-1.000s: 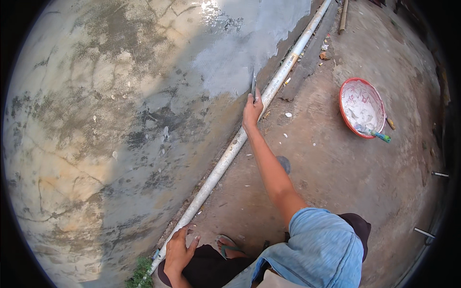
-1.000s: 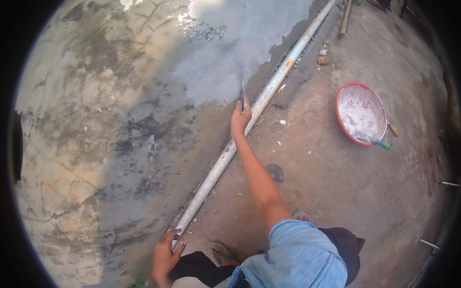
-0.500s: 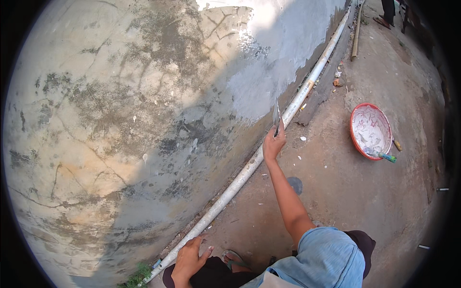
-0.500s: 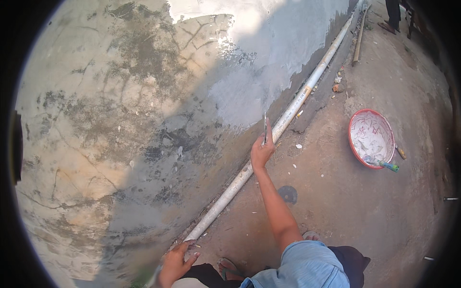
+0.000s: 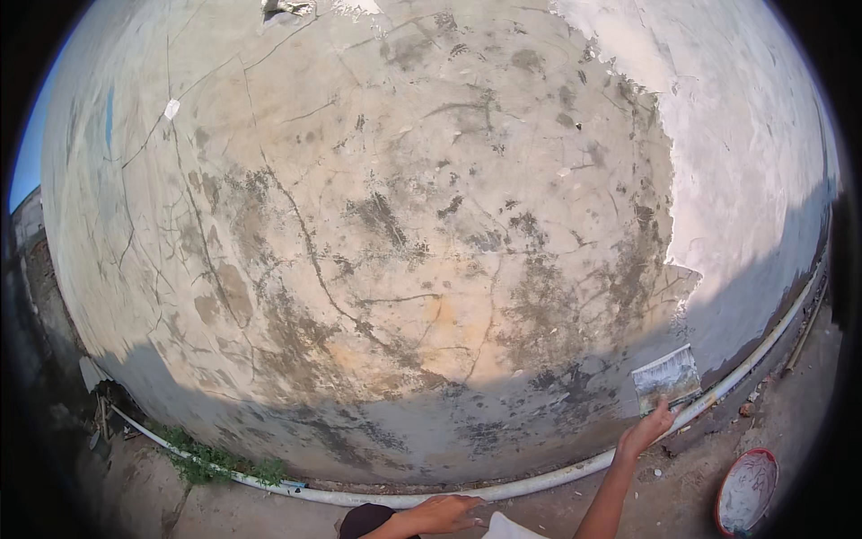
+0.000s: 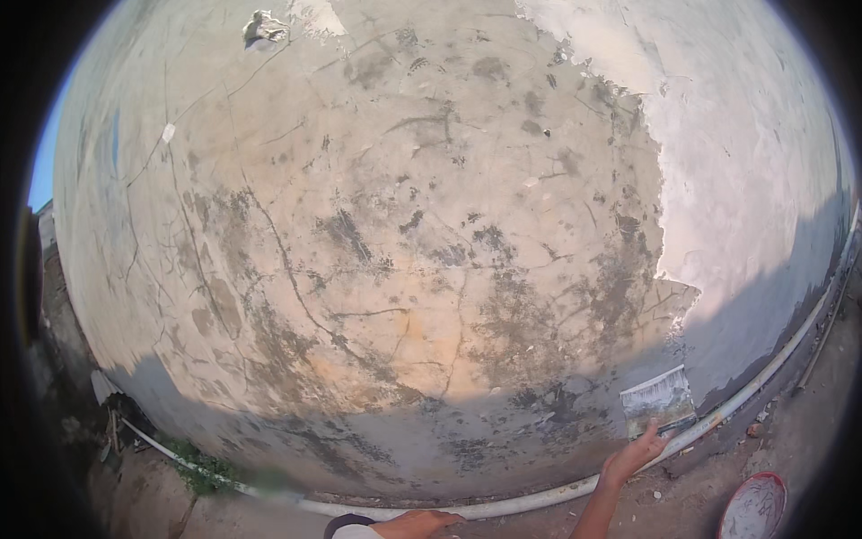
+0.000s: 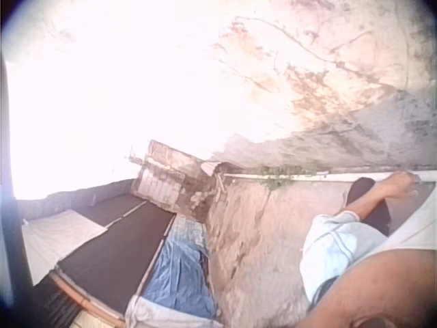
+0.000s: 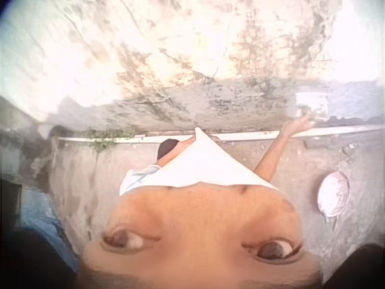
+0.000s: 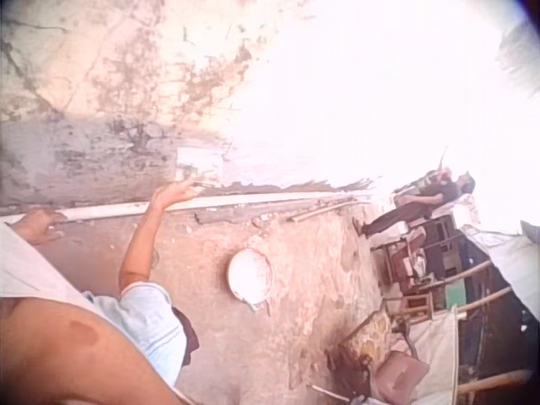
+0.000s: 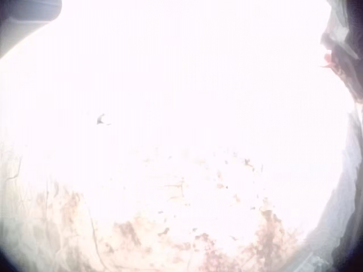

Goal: The person applies white plaster to a cracked concrete wall using a trowel and a smaller putty knife. They repeatedly scoop plaster from a red bucket on the ground and spread it over the wall surface, smoothing the material in multiple passes.

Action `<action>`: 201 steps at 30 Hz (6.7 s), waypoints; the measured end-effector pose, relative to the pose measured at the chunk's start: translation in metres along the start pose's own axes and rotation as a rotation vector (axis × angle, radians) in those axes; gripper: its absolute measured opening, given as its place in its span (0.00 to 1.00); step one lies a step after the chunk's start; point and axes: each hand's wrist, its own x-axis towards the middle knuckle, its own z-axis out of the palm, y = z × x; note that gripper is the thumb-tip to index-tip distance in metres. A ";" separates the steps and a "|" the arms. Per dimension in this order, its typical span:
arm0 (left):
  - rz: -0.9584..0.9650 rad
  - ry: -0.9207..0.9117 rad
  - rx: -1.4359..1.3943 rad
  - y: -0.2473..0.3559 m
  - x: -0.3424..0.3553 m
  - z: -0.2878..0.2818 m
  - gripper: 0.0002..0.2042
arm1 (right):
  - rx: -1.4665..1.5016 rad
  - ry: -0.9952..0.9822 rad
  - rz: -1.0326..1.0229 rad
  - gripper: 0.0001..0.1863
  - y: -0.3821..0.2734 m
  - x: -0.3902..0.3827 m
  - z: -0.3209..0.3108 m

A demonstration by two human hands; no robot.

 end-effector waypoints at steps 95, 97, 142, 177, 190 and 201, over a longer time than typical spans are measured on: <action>0.136 -0.122 0.221 0.071 0.052 -0.005 0.22 | -0.561 -0.044 -0.421 0.17 -0.013 0.062 0.044; 0.156 -0.016 0.257 0.071 0.049 -0.011 0.23 | -0.770 0.016 -0.386 0.19 -0.016 0.051 0.073; 0.103 -0.261 0.267 0.078 0.042 0.017 0.24 | -0.714 -0.194 -0.668 0.18 -0.011 0.023 0.061; 0.096 -0.298 0.222 0.055 0.045 0.024 0.26 | -0.760 0.058 -0.699 0.19 0.015 0.183 -0.026; 0.130 -0.331 0.192 0.081 0.063 0.026 0.24 | -0.572 -0.531 -0.952 0.28 0.024 -0.050 0.043; 0.093 -0.302 0.258 0.068 0.042 0.026 0.25 | -0.876 -0.019 -0.571 0.18 -0.008 0.112 0.042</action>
